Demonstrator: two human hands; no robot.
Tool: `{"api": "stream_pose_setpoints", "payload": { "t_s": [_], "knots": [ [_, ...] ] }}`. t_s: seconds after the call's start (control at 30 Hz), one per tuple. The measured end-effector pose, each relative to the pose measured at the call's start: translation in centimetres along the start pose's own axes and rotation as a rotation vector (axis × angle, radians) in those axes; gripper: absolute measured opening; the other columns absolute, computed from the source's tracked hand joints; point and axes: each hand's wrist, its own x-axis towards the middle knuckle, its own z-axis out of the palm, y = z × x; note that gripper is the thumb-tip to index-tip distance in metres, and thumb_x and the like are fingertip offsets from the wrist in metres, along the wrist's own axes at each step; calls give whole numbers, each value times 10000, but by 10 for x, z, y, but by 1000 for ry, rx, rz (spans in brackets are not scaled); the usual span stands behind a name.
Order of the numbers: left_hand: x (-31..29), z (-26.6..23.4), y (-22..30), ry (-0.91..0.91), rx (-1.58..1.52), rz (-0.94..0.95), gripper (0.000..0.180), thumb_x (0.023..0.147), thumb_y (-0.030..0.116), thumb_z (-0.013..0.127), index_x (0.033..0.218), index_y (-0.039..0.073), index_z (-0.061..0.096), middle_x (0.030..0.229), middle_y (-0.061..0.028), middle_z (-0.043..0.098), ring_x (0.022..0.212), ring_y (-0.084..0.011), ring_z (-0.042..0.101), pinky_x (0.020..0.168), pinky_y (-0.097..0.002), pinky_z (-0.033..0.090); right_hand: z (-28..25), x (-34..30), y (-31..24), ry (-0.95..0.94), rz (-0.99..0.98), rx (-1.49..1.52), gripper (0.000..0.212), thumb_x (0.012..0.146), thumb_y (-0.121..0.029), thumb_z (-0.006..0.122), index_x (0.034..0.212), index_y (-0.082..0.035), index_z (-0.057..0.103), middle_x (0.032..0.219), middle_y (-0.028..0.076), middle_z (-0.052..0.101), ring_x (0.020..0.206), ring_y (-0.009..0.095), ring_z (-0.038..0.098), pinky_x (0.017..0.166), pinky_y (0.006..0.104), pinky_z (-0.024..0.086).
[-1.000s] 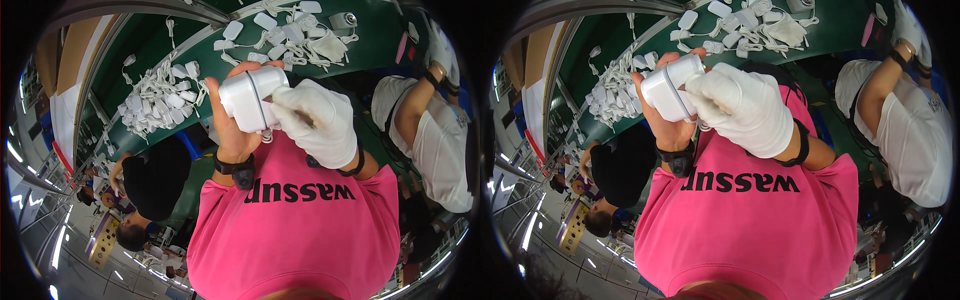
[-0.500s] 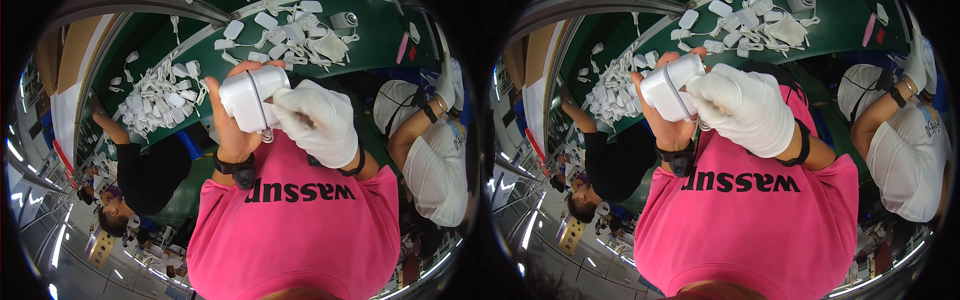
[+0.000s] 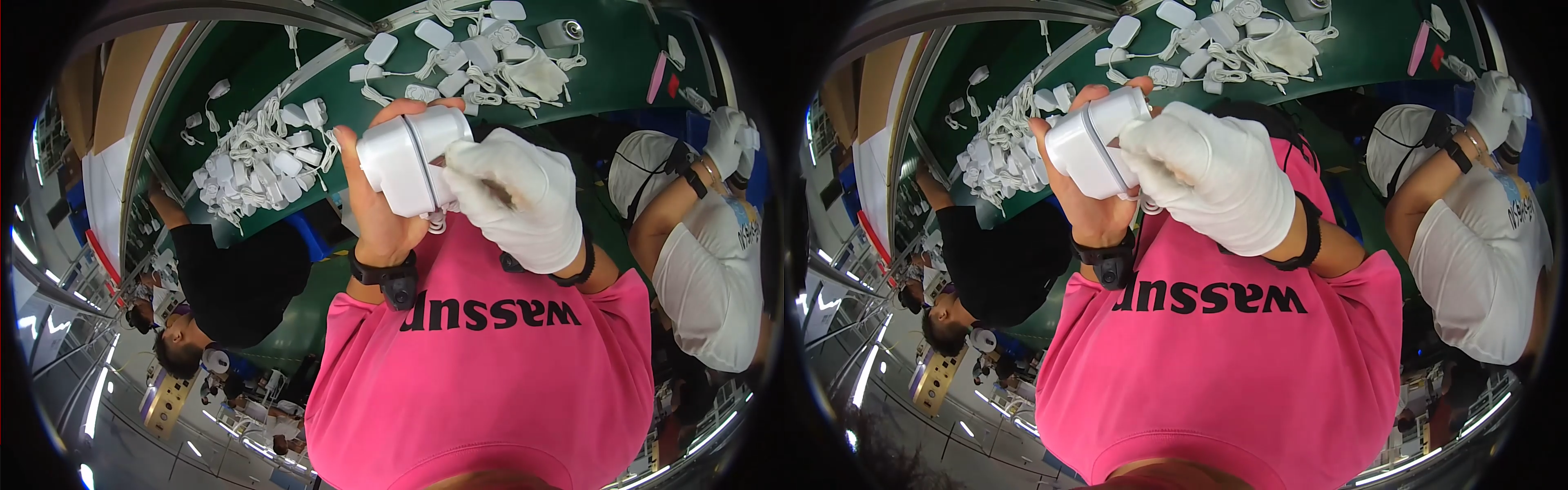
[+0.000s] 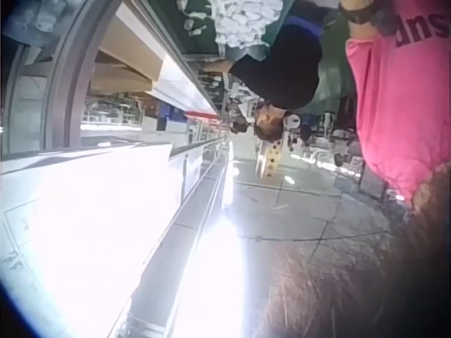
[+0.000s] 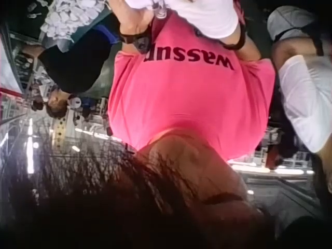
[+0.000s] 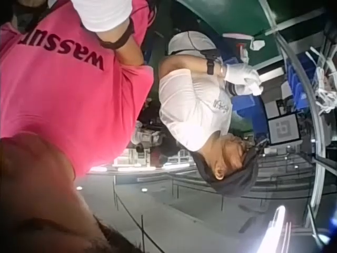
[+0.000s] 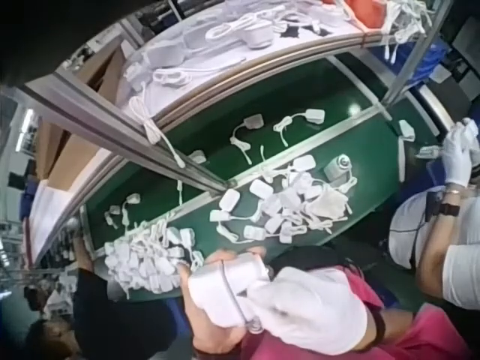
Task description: The person picks up chargers, wipes them with a cloth, applies a sticker to one, and places them into a blue bin.
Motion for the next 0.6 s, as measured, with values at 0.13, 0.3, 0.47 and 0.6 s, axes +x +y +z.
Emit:
{"api": "stream_pose_setpoints", "payload": {
  "t_s": [0.13,0.3,0.47,0.6],
  "knots": [
    [-1,-1,0,-12,17,7,712,915,630,135,1123,34,464,1202,-256,508,1008,-284,554,882,-357,447,-4,2,-1,-52,-60,-93,250,659,43,694,838,-84,572,566,39,482,421,164,481,391,253,352],
    [-1,-2,-2,-37,-4,-5,712,916,629,131,1118,34,465,1202,-253,510,1007,-281,554,885,-356,446,-9,3,3,-106,-127,-65,273,641,49,692,842,-91,571,565,33,476,422,171,481,389,261,355],
    [-1,-2,-3,-26,8,-10,709,916,628,131,1112,35,468,1203,-252,509,1003,-278,554,884,-357,448,-9,3,5,-126,-131,-53,287,629,53,689,842,-95,566,564,25,465,421,175,472,387,267,352],
    [-1,0,-1,-4,-7,-9,704,919,623,133,1111,36,470,1200,-252,510,1003,-281,554,883,-359,448,-3,1,4,-74,-99,-32,283,631,54,686,838,-94,562,562,23,461,418,173,467,388,265,349]
  ]
}}
